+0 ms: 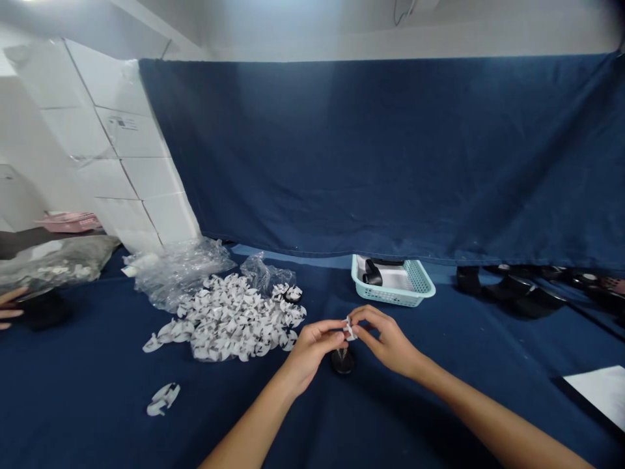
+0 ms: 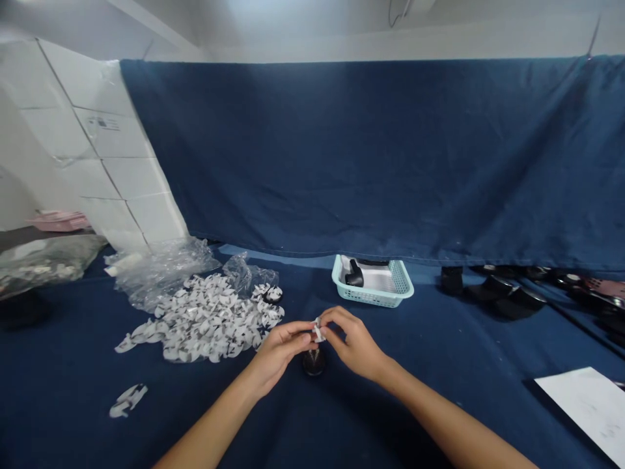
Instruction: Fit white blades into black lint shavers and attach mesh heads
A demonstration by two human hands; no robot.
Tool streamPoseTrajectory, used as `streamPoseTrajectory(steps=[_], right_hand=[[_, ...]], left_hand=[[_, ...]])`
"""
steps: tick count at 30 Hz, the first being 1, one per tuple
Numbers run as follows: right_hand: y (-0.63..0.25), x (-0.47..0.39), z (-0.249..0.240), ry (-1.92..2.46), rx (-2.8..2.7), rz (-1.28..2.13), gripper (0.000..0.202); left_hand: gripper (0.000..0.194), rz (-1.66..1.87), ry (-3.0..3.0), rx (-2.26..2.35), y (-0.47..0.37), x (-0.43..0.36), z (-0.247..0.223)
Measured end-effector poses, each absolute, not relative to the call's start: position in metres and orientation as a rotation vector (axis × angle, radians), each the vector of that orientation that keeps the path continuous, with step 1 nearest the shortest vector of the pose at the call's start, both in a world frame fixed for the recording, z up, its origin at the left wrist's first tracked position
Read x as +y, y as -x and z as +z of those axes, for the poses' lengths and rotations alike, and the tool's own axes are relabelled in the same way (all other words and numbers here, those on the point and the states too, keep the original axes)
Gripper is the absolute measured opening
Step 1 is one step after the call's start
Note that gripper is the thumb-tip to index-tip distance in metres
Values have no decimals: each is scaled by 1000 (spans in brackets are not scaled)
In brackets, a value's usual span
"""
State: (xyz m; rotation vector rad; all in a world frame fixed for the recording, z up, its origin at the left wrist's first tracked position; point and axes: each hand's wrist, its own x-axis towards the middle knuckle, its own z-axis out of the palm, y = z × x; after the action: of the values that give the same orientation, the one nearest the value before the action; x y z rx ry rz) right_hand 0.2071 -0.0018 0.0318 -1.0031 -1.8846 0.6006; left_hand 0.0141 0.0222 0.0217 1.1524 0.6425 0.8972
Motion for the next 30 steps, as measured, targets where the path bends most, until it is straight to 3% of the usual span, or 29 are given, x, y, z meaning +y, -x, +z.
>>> streamPoseTrajectory(steps=[9,14,17,22,30], right_hand=[[-238,11,47,1054,-1911,410,13],[-280,8,76,1035,-1725,328,16],[-300,-2,95,1009,-1562,315,15],[-333,-19,127,996,-1347,324,13],[-372,-29,137,1038,-1055,231,19]], left_hand=[[33,958,-1522,924,-11,32,15],[23,980,-1975,973,-55,87,46],[18,835,-2339,888,-106,143,73],[27,398,-2825,668,-181,220,86],[27,85,-3169,403,-218,247,76]])
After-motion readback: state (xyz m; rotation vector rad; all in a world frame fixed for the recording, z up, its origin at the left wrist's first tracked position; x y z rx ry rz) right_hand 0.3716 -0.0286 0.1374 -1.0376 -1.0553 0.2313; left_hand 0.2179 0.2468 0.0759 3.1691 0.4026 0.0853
